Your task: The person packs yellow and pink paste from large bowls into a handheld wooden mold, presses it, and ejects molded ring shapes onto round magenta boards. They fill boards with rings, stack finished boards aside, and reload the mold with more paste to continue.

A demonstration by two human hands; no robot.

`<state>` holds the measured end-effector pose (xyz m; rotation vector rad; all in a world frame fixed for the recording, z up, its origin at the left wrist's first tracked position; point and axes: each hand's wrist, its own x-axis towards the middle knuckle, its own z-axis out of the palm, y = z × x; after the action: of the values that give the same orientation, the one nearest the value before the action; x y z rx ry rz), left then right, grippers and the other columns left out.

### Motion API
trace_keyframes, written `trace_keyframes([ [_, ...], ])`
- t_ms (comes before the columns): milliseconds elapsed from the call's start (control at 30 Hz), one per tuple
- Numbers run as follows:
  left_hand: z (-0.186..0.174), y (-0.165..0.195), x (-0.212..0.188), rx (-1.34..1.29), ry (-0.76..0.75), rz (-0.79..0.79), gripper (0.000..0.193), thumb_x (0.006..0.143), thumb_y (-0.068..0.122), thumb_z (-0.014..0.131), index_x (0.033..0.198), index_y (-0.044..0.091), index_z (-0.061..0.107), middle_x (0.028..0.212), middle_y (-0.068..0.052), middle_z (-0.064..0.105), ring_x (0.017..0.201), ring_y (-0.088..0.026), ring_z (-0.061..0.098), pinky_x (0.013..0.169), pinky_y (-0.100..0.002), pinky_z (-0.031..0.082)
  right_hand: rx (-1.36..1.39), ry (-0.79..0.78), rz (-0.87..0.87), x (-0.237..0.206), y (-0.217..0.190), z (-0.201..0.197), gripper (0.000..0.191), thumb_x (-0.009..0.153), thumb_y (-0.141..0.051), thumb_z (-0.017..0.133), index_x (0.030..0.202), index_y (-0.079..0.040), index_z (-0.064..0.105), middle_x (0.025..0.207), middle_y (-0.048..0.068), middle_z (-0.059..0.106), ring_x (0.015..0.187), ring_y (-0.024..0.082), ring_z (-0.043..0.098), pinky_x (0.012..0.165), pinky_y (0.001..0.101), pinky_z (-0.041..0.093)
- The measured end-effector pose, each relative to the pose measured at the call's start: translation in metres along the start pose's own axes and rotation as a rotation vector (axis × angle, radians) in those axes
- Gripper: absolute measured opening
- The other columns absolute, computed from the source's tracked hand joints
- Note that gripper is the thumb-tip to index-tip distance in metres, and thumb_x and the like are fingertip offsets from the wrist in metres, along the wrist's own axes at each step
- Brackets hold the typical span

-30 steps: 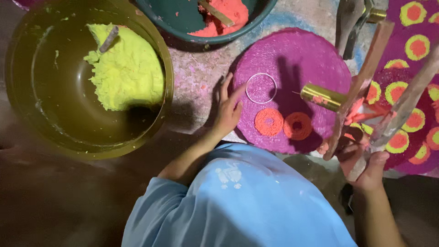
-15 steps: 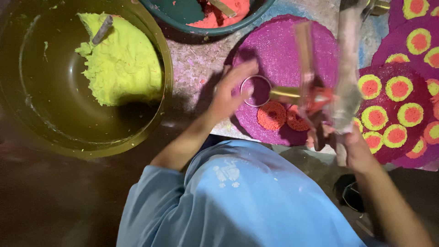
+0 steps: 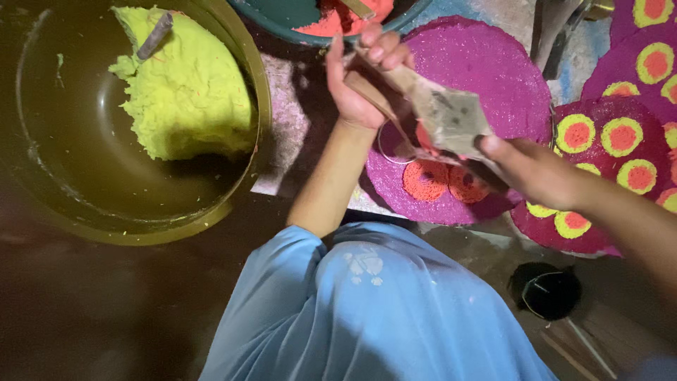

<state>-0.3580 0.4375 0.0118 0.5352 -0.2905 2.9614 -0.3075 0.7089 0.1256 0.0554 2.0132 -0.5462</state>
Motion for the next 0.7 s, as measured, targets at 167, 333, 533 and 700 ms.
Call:
trace_keyframes([
  [167, -0.012, 0.016, -0.006, -0.003, -0.08, 0.019, 0.036, 0.106, 0.052, 0.049, 0.099, 0.017, 0.049, 0.086, 0.005, 0.047, 0.087, -0.012, 0.05, 0.096, -0.033, 0.049, 0.006, 0.125, -0.193, 0.007, -0.018, 0.017, 0.086, 0.094, -0.072, 0.03, 0.125, 0.002, 0.063, 0.099, 0.015, 0.074, 0.092, 0.023, 0.068, 0.085, 0.0391, 0.052],
  [333, -0.025, -0.004, -0.011, -0.017, -0.004, 0.044, 0.029, 0.103, 0.047, 0.049, 0.097, 0.018, 0.049, 0.086, 0.005, 0.047, 0.086, -0.013, 0.05, 0.094, -0.035, 0.052, 0.034, 0.085, -0.019, -0.009, -0.025, 0.01, 0.083, 0.098, -0.067, 0.032, 0.109, 0.006, 0.07, 0.085, 0.02, 0.072, 0.078, 0.029, 0.068, 0.077, 0.0451, 0.055],
  [533, -0.041, -0.008, 0.015, 0.072, -0.056, 0.049, 0.028, 0.102, 0.045, 0.048, 0.095, 0.018, 0.049, 0.082, 0.005, 0.045, 0.081, -0.012, 0.049, 0.091, -0.036, 0.053, -0.113, 0.292, -0.186, -0.011, -0.033, 0.007, 0.071, 0.098, -0.06, 0.035, 0.123, -0.001, 0.065, 0.079, 0.015, 0.07, 0.073, 0.026, 0.069, 0.072, 0.0429, 0.053],
  [700, -0.029, 0.021, 0.025, 0.178, -0.092, -0.004, 0.034, 0.102, 0.05, 0.047, 0.09, 0.018, 0.047, 0.077, 0.005, 0.042, 0.075, -0.012, 0.047, 0.083, -0.034, 0.05, -0.037, 0.321, -0.348, 0.005, -0.044, 0.019, 0.064, 0.101, -0.054, 0.038, 0.123, 0.0, 0.064, 0.074, 0.014, 0.069, 0.07, 0.025, 0.069, 0.069, 0.0421, 0.053],
])
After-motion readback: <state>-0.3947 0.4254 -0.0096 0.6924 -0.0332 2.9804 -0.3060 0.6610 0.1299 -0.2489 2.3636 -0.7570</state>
